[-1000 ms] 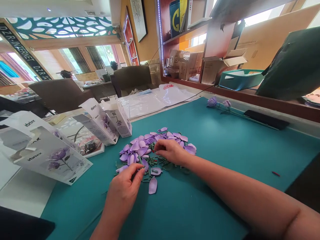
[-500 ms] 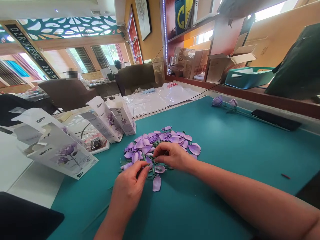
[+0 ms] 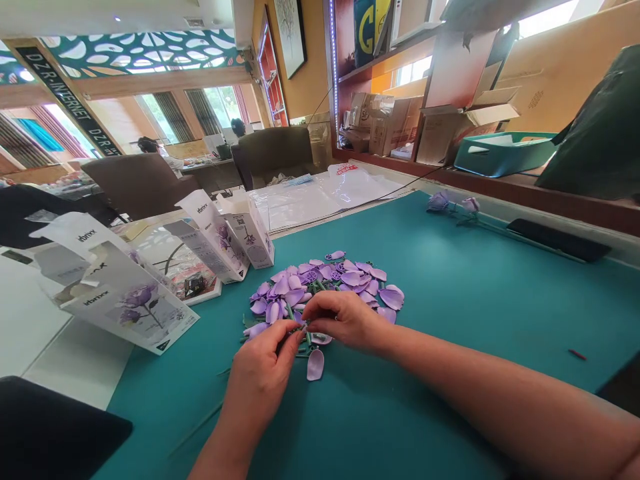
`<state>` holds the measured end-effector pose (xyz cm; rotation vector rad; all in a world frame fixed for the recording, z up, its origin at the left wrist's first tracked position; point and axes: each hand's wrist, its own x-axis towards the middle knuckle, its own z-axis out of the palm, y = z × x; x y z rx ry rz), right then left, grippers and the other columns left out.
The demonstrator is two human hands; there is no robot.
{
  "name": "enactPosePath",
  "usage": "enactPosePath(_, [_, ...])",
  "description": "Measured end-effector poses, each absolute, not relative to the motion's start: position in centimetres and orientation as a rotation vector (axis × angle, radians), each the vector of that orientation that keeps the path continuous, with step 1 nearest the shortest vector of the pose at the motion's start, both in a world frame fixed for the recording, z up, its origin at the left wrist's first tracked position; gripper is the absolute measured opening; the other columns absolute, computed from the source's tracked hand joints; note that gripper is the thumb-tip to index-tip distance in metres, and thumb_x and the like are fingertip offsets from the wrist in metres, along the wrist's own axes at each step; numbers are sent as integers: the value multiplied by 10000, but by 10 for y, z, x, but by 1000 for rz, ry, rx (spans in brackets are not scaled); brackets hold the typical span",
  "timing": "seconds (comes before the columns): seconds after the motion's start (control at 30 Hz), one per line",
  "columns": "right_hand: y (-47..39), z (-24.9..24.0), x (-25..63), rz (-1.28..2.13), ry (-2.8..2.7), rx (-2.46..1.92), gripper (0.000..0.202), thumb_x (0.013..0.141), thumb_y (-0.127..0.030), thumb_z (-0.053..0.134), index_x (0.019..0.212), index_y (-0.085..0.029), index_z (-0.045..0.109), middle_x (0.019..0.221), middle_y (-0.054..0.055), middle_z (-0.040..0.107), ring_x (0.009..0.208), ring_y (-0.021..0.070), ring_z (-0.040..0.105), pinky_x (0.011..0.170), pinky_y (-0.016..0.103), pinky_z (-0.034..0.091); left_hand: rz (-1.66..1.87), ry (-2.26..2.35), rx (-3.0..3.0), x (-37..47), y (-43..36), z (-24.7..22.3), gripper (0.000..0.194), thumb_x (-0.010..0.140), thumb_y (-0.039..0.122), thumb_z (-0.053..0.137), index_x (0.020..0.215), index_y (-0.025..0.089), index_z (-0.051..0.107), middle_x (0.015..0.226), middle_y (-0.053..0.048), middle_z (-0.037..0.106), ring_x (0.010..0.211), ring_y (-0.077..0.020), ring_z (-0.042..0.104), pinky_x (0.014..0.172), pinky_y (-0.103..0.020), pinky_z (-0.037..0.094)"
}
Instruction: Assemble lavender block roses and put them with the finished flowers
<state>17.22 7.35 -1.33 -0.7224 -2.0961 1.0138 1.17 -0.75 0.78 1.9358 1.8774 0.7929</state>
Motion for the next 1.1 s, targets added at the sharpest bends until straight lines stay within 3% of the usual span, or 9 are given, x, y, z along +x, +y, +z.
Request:
enactPosePath(0.2, [72,-13,172,1006,-2087,-745,118,732,-133,673,738,-170,561,636,-53,542,584,72,493,527,169,368,785,1882,1929,12,-8,6,291,865,438,430,874,241,645,710,8,675,648,-174,607,577,-271,415])
enactPosePath(0.67, [68,-12,171,821,-2210,-675,112,748,-97,651,811,-178,609,747,-20,633,655,90,569,594,183,413,798,1845,1932,13,-6,9,283,868,407,421,886,246,653,731,14,693,659,-166,615,579,-264,428])
enactPosePath(0.97, [67,-22,169,573,-2281,-552,127,858,-138,541,944,-183,622,881,31,686,778,122,627,684,208,463,815,1891,1924,11,-8,7,293,881,395,410,944,253,658,780,4,707,713,-183,632,611,-281,428])
enactPosePath(1.1, [67,-29,169,393,-2350,-588,141,878,-154,505,965,-182,612,868,45,680,759,135,632,642,207,458,786,1901,1945,11,-7,7,300,873,421,415,903,256,663,779,2,710,696,-183,631,598,-282,428])
